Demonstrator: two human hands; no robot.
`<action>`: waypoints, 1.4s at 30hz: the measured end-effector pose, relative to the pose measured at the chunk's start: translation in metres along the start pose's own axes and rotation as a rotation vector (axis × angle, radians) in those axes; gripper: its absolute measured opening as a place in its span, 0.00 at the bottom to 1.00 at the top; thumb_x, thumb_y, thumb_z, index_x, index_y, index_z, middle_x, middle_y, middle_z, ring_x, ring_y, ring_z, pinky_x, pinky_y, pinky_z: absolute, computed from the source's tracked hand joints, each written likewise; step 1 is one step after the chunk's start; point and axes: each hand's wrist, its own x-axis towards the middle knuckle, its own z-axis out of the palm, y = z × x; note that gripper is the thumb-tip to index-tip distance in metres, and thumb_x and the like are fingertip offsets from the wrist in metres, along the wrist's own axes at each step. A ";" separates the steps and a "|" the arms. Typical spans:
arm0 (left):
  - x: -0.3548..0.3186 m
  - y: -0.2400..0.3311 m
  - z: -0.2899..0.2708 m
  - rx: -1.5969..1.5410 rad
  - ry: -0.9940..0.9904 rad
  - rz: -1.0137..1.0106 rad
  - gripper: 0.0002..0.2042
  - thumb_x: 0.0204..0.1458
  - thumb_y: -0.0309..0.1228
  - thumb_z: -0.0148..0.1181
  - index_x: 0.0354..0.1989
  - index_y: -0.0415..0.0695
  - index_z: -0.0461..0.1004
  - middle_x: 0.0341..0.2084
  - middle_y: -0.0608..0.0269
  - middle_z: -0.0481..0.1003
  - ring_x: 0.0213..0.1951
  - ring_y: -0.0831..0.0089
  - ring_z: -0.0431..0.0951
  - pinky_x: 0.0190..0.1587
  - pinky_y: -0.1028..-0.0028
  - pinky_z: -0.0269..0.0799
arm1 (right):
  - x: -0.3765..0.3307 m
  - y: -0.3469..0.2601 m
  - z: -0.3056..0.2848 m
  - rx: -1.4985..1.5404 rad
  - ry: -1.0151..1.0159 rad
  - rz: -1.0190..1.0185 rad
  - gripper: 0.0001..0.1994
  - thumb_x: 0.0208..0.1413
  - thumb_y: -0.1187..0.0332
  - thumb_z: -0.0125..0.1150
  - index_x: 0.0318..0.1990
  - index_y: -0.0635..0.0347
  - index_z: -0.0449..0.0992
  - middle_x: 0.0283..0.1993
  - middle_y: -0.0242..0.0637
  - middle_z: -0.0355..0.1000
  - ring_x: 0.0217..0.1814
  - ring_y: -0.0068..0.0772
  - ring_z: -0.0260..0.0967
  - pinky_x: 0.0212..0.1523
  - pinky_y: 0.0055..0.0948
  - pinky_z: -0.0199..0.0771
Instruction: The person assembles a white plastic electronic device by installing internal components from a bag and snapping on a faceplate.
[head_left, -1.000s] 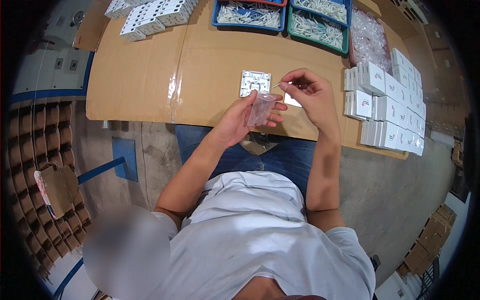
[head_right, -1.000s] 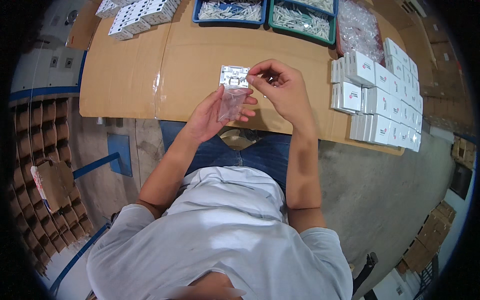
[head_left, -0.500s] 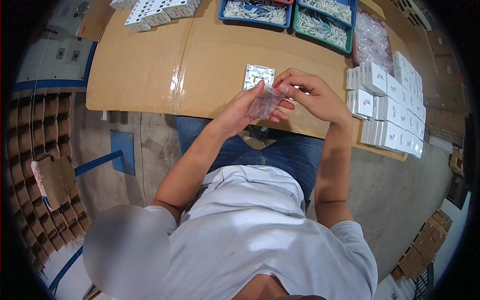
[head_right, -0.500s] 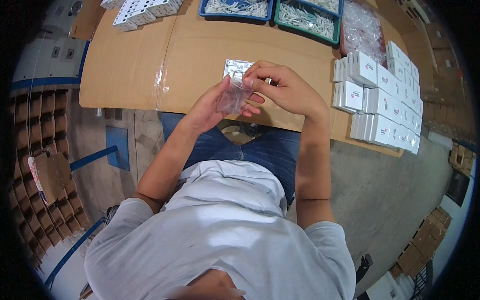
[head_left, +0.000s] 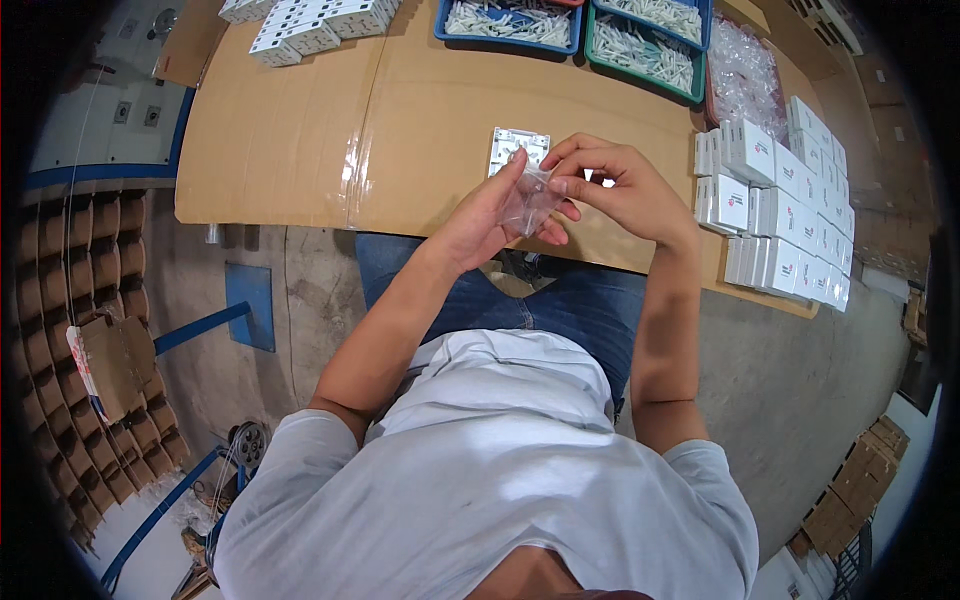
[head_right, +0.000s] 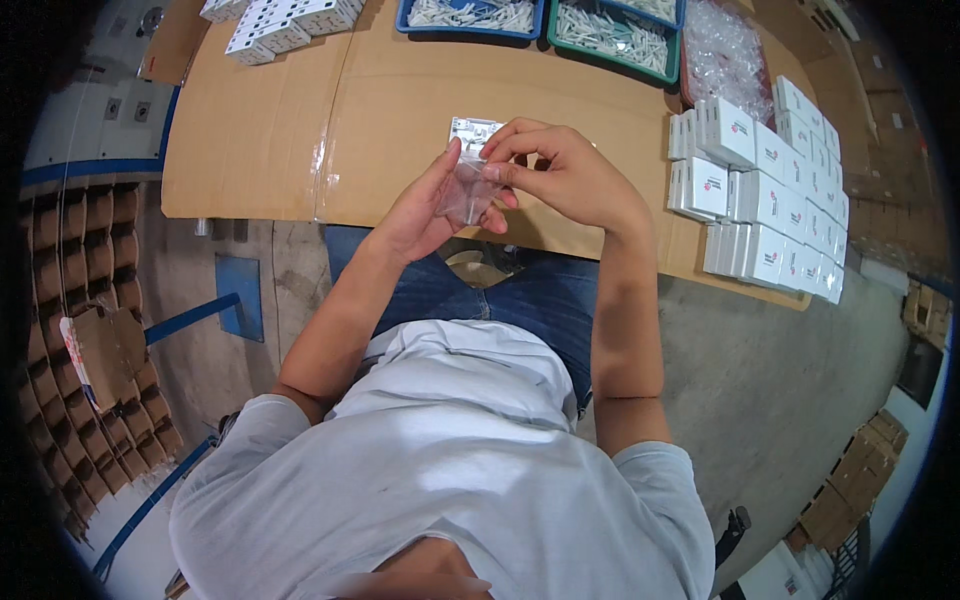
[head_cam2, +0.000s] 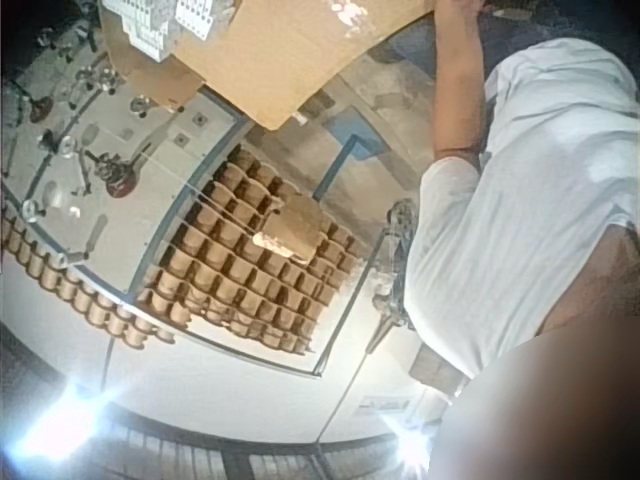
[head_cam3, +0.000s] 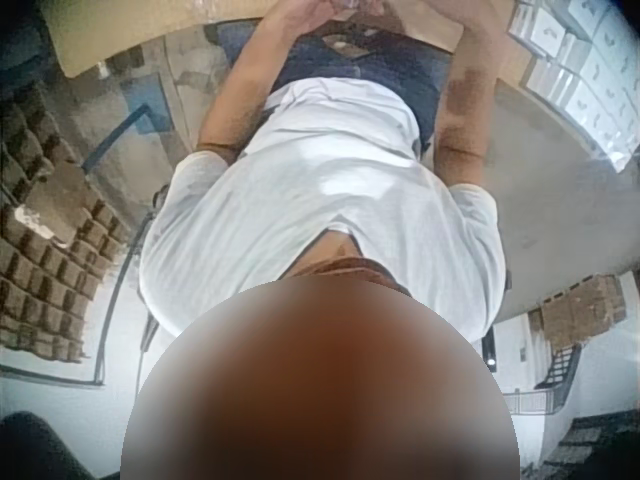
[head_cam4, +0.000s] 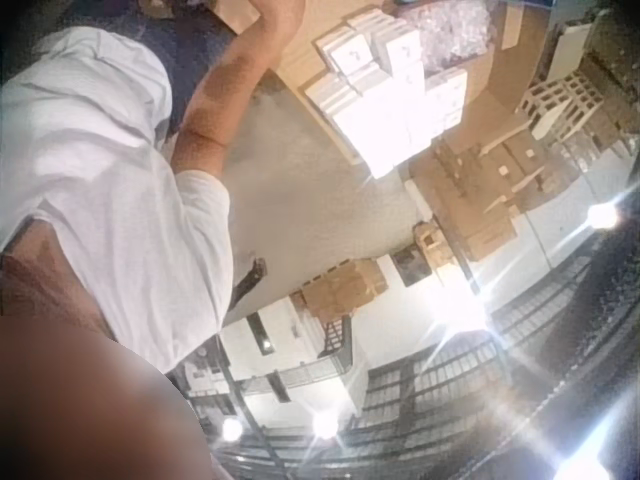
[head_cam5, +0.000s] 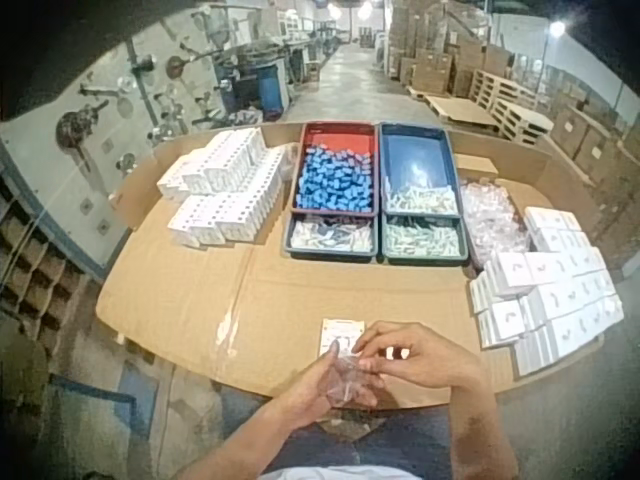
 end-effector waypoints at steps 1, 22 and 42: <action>0.001 -0.001 -0.001 0.001 -0.001 -0.001 0.33 0.71 0.60 0.30 0.56 0.44 0.73 0.42 0.54 0.82 0.37 0.63 0.84 0.48 0.64 0.79 | 0.000 0.000 0.000 0.010 0.004 0.006 0.06 0.63 0.69 0.66 0.40 0.62 0.83 0.51 0.32 0.75 0.48 0.22 0.71 0.44 0.23 0.70; 0.005 -0.005 -0.028 -0.179 -0.033 -0.021 0.34 0.71 0.58 0.35 0.59 0.37 0.74 0.44 0.55 0.81 0.37 0.66 0.82 0.46 0.65 0.78 | 0.027 0.055 -0.063 -0.253 0.286 0.099 0.09 0.65 0.67 0.64 0.46 0.63 0.82 0.39 0.28 0.79 0.38 0.16 0.71 0.39 0.21 0.71; -0.014 -0.036 -0.031 -0.217 0.021 -0.158 0.33 0.71 0.57 0.34 0.60 0.38 0.73 0.42 0.61 0.78 0.36 0.69 0.80 0.46 0.69 0.76 | 0.165 0.155 -0.260 -0.979 0.924 0.064 0.10 0.52 0.72 0.61 0.41 0.58 0.84 0.42 0.54 0.80 0.47 0.57 0.78 0.49 0.50 0.78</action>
